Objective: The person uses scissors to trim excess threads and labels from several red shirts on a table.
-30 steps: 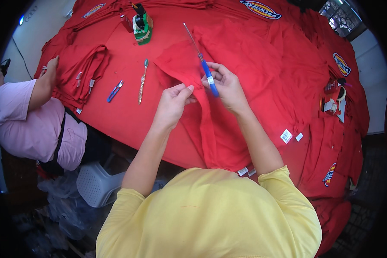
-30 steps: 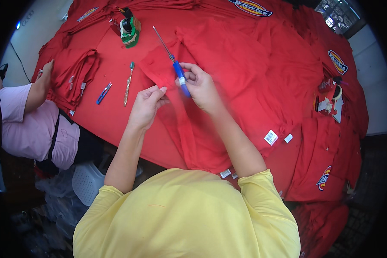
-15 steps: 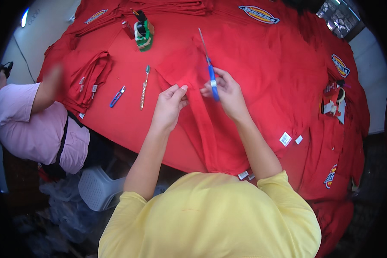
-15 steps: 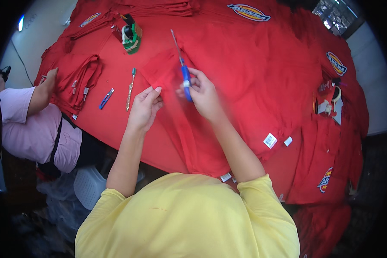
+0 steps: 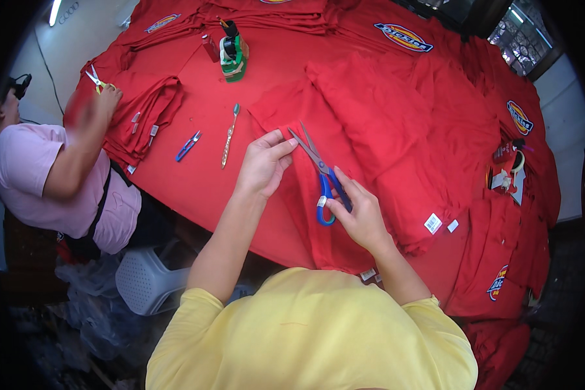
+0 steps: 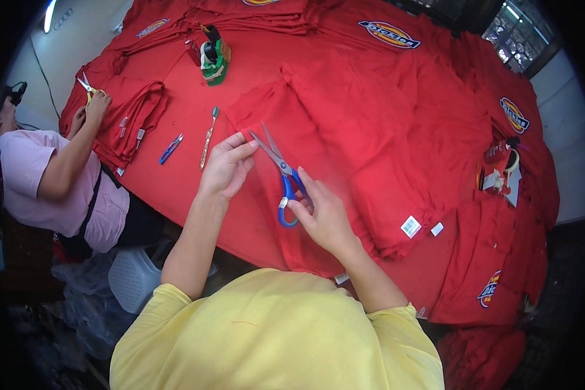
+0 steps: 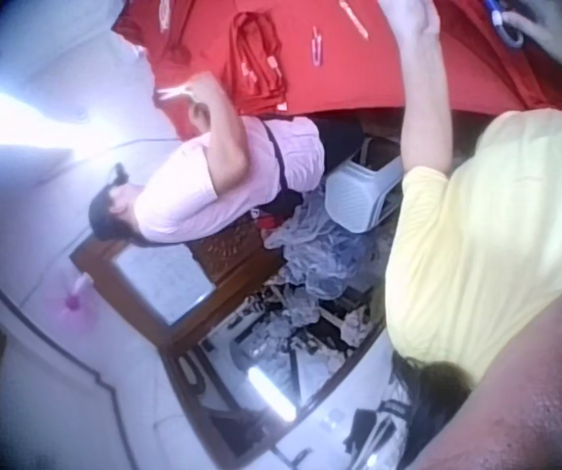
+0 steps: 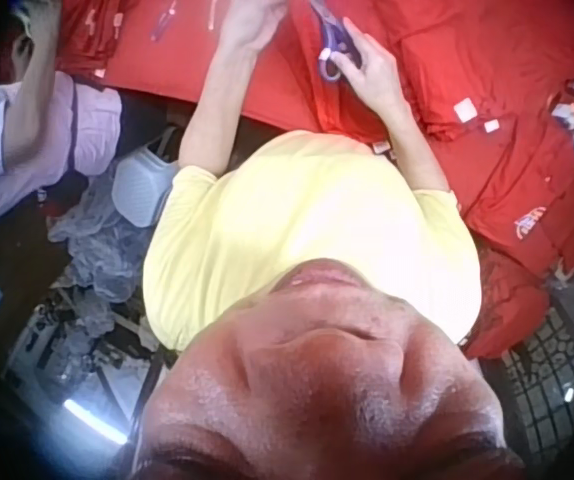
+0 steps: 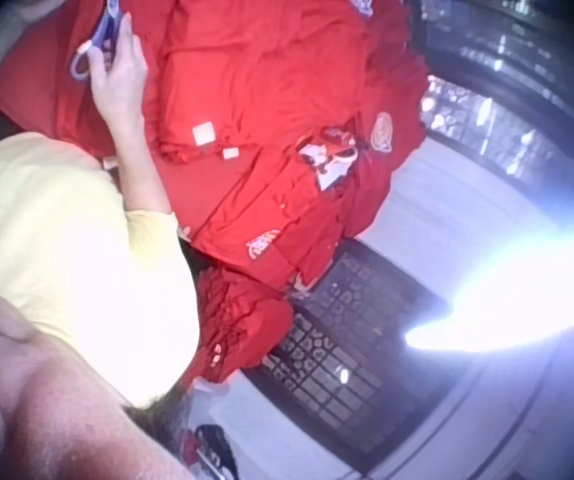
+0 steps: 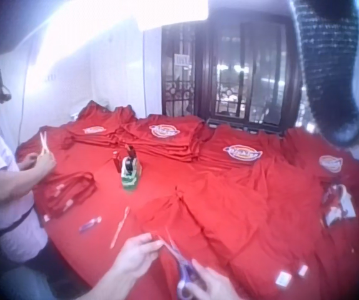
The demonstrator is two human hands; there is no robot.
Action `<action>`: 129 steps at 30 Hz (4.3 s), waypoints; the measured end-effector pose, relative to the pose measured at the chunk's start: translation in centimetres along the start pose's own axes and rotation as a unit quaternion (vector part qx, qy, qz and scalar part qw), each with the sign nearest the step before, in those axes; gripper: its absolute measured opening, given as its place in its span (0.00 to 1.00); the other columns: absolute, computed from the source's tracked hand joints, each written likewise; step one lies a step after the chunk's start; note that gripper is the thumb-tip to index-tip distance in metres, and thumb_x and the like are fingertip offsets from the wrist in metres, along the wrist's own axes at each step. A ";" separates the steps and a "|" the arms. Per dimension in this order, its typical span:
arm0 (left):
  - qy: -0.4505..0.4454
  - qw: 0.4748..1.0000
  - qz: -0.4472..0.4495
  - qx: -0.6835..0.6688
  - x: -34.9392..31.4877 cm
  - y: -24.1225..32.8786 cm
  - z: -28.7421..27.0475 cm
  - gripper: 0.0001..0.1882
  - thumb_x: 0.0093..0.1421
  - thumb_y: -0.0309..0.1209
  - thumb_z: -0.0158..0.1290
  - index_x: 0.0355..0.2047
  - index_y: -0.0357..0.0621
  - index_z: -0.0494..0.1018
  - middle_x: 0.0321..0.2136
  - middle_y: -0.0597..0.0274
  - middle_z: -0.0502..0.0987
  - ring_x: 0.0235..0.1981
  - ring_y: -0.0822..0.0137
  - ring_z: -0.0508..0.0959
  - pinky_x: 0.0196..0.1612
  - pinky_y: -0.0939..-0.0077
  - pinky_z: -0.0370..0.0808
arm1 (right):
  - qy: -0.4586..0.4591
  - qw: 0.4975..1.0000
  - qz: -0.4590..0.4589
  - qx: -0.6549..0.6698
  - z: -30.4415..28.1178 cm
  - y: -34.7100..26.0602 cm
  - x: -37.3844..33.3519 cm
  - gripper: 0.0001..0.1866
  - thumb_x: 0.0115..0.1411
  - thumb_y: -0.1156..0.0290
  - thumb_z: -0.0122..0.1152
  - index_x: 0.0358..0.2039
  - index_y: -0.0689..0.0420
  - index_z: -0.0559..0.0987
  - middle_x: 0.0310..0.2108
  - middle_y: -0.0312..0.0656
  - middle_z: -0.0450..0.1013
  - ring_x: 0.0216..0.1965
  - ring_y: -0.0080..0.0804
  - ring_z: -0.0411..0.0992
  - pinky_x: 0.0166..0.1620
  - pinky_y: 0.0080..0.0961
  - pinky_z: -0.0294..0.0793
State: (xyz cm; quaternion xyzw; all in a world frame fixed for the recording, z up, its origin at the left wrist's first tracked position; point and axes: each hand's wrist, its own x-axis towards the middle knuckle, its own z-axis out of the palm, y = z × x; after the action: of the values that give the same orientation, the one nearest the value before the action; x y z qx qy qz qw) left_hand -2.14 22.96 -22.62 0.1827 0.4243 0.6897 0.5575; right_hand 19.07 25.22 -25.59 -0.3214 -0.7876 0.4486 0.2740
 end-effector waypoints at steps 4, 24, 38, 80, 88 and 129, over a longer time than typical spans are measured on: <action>0.006 1.000 0.013 0.017 -0.3 -0.1 0.1 0.12 0.57 0.19 0.51 0.42 0.36 0.72 0.37 0.62 0.77 0.40 0.74 0.76 0.44 0.80 0.72 | -0.046 0.934 0.119 0.334 0.3 0.5 -0.5 0.31 0.58 0.72 0.57 0.60 0.68 0.59 0.36 0.43 0.72 0.31 0.27 0.75 0.34 0.22 0.75; 0.012 0.998 0.036 0.059 -0.4 -1.3 0.7 0.14 0.56 0.19 0.52 0.44 0.34 0.72 0.37 0.61 0.76 0.39 0.73 0.75 0.46 0.80 0.71 | 0.045 0.994 -0.036 -0.094 -0.4 -2.0 -1.6 0.28 0.57 0.74 0.56 0.57 0.65 0.63 0.28 0.48 0.70 0.29 0.42 0.71 0.33 0.32 0.70; 0.006 0.997 0.036 0.061 -0.4 -1.7 0.9 0.14 0.56 0.19 0.53 0.44 0.36 0.72 0.37 0.62 0.76 0.39 0.73 0.75 0.45 0.78 0.71 | 0.012 0.994 0.065 0.088 -0.5 -2.0 -1.8 0.24 0.60 0.75 0.51 0.58 0.64 0.64 0.25 0.42 0.70 0.23 0.24 0.71 0.28 0.23 0.71; -0.004 1.000 0.023 -0.020 0.9 -2.0 0.2 0.16 0.57 0.20 0.50 0.47 0.35 0.70 0.37 0.63 0.75 0.42 0.74 0.73 0.44 0.81 0.68 | -0.026 0.959 0.163 0.232 -0.6 -0.2 -0.5 0.26 0.60 0.71 0.54 0.59 0.63 0.64 0.32 0.40 0.72 0.27 0.22 0.71 0.30 0.19 0.73; -0.038 0.998 0.012 0.045 1.1 -2.1 -0.4 0.17 0.57 0.18 0.50 0.47 0.38 0.70 0.36 0.65 0.75 0.37 0.75 0.74 0.40 0.82 0.71 | 0.014 0.992 0.035 0.118 0.8 1.4 0.2 0.28 0.58 0.68 0.58 0.58 0.63 0.65 0.32 0.45 0.72 0.32 0.29 0.71 0.38 0.24 0.70; 0.000 1.000 -0.006 0.026 3.8 -1.2 -1.5 0.20 0.56 0.16 0.49 0.51 0.39 0.68 0.42 0.61 0.74 0.45 0.71 0.73 0.50 0.77 0.69 | -0.041 0.960 0.172 0.218 0.6 2.2 3.6 0.26 0.60 0.72 0.55 0.59 0.62 0.63 0.35 0.38 0.71 0.29 0.18 0.69 0.32 0.16 0.71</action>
State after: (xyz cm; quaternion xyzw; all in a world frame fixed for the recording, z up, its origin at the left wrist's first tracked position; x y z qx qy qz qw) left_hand -3.69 25.90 -25.25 0.1949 0.4435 0.6750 0.5565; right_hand 16.91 28.50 -27.30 -0.3659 -0.6137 0.6630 0.2233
